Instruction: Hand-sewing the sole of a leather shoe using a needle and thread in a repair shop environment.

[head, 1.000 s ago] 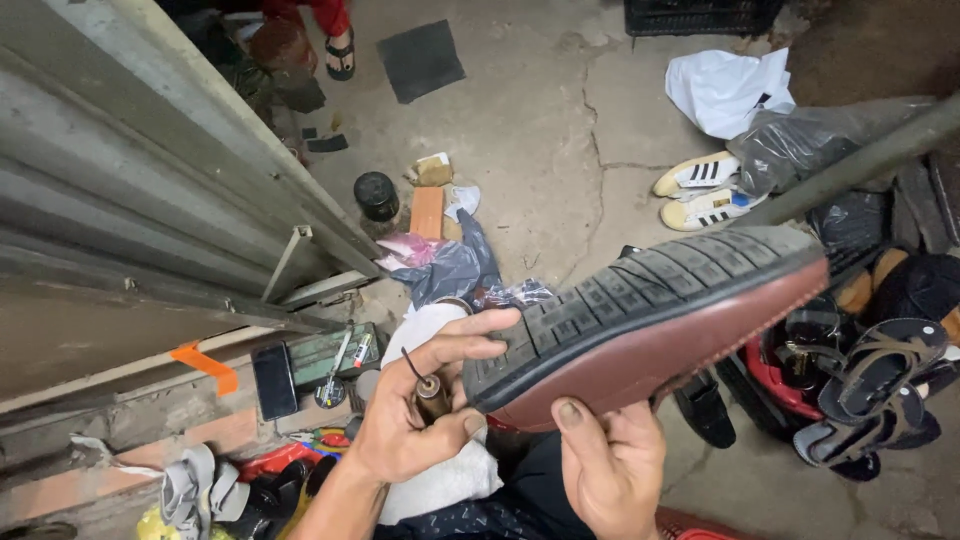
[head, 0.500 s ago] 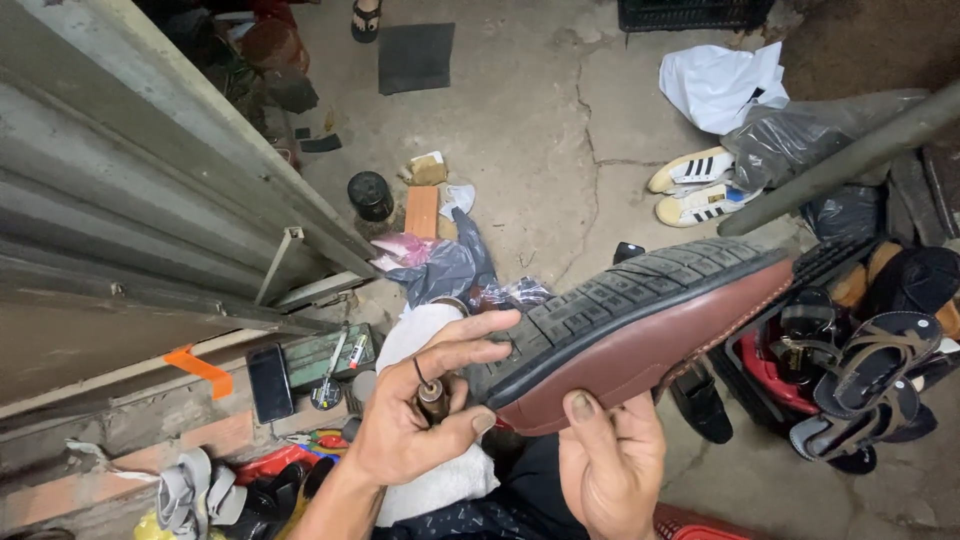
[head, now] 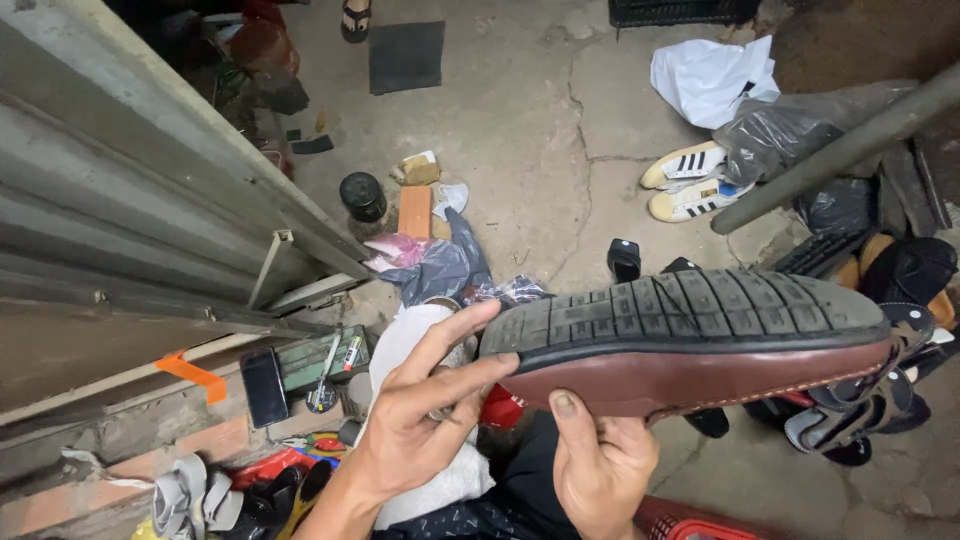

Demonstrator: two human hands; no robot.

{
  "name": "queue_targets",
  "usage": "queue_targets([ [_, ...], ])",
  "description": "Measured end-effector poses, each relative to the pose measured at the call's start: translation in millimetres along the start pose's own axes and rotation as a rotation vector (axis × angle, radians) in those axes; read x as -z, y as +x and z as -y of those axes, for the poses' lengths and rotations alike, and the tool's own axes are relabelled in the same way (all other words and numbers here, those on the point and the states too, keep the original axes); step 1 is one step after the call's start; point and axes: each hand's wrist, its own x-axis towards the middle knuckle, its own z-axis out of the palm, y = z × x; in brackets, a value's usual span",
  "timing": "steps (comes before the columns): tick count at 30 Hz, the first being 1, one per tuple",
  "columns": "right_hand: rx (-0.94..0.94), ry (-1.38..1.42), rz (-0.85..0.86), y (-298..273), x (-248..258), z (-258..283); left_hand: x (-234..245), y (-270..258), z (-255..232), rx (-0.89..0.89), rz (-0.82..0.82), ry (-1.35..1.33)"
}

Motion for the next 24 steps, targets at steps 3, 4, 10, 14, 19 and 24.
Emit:
queue_targets([
  [3,0.058,-0.011,0.007,3,-2,3,-1,0,-1,-0.012,0.063,0.013],
  [4,0.062,-0.013,0.002,3,-4,4,-1,1,-4,-0.015,0.067,0.009],
  [10,0.037,0.086,0.092,9,1,1,-4,8,-16,0.031,0.141,0.211],
  [14,-0.06,0.245,0.158,11,8,-6,-6,11,-24,0.064,0.165,0.314],
  [19,-0.218,0.49,0.292,17,9,-7,-6,16,-37,0.098,0.186,0.361],
  [24,-0.344,0.665,0.338,21,-3,-1,0,13,-39,0.023,0.091,0.404],
])
